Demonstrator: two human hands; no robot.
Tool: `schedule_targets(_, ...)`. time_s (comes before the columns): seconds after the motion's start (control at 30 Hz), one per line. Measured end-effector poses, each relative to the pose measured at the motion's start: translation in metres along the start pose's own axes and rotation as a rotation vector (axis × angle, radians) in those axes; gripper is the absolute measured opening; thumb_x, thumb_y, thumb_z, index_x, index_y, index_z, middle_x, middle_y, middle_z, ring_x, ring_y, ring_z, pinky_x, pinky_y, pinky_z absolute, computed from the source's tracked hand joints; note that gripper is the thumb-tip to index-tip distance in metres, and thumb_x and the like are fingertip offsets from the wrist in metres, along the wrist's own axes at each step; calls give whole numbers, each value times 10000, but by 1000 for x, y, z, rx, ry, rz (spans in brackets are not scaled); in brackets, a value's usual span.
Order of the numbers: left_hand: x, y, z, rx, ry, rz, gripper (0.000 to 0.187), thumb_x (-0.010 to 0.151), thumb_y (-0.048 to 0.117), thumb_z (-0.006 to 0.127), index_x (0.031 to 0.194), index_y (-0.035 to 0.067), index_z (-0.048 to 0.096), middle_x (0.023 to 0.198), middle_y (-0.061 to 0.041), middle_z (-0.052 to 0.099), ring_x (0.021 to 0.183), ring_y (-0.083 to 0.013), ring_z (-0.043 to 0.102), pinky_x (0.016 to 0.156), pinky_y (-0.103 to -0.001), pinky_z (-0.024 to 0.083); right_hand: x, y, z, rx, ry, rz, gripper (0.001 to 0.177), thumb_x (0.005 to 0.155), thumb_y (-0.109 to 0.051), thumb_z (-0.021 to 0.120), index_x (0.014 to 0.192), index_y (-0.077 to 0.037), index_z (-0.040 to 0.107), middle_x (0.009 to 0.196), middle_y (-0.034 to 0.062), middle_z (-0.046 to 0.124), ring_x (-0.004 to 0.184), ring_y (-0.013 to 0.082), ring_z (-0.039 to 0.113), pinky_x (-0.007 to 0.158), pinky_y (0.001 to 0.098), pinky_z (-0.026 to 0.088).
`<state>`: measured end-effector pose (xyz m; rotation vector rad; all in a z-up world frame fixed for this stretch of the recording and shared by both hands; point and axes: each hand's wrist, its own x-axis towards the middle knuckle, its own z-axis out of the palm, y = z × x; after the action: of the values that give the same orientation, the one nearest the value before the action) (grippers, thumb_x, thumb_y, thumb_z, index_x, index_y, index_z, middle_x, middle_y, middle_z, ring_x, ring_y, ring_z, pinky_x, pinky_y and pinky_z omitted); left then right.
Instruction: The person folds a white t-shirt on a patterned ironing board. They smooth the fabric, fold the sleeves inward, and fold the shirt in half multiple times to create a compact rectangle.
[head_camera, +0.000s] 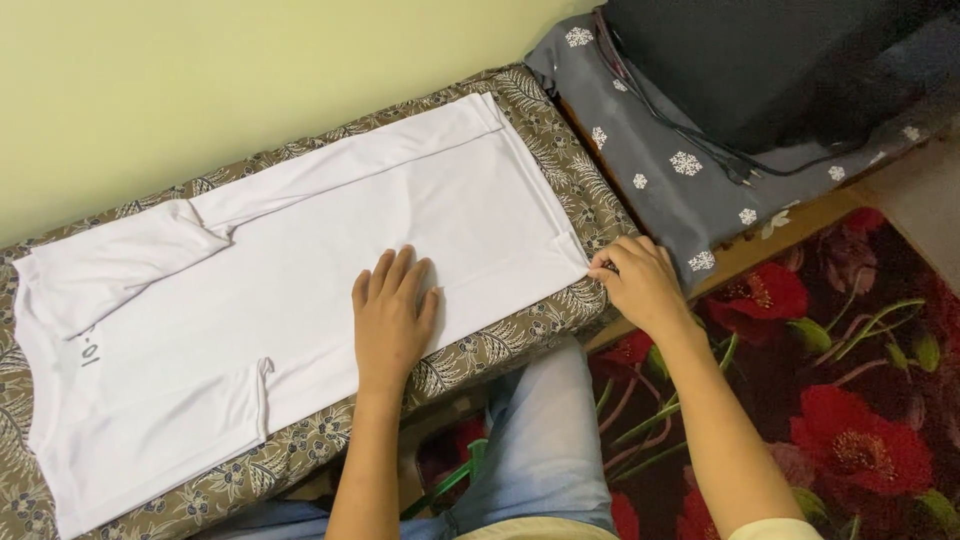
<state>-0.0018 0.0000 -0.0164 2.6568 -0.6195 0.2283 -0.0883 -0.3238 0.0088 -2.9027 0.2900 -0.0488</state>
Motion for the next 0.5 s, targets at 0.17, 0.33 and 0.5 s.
schedule_targets(0.17, 2, 0, 0, 16, 22, 5, 411, 959, 367, 594, 1338, 216, 650, 1483, -42, 566, 1438, -246, 437, 1170, -503, 288, 7, -15, -2, 4, 12, -2, 197, 958, -268, 650, 1139, -192, 667, 1139, 37, 646, 1204, 260, 553, 1054, 475, 397)
schedule_targets(0.33, 2, 3, -2, 5, -20, -21, 397, 972, 366, 577, 1339, 234, 652, 1476, -39, 570, 1437, -242, 435, 1173, -508, 271, 10, -87, -19, 203, 18, -70, 299, 984, -183, 599, 1279, -169, 649, 1188, 84, 641, 1210, 266, 553, 1058, 492, 368)
schedule_targets(0.5, 2, 1, -1, 20, -16, -13, 419, 969, 372, 579, 1359, 228, 631, 1503, -38, 544, 1446, -246, 420, 1178, -504, 269, 23, -131, 3, 160, -296, -232, 671, 1045, -392, 455, 1584, -35, 273, 1665, 190, 208, 1554, 329, 115, 1238, 499, 16)
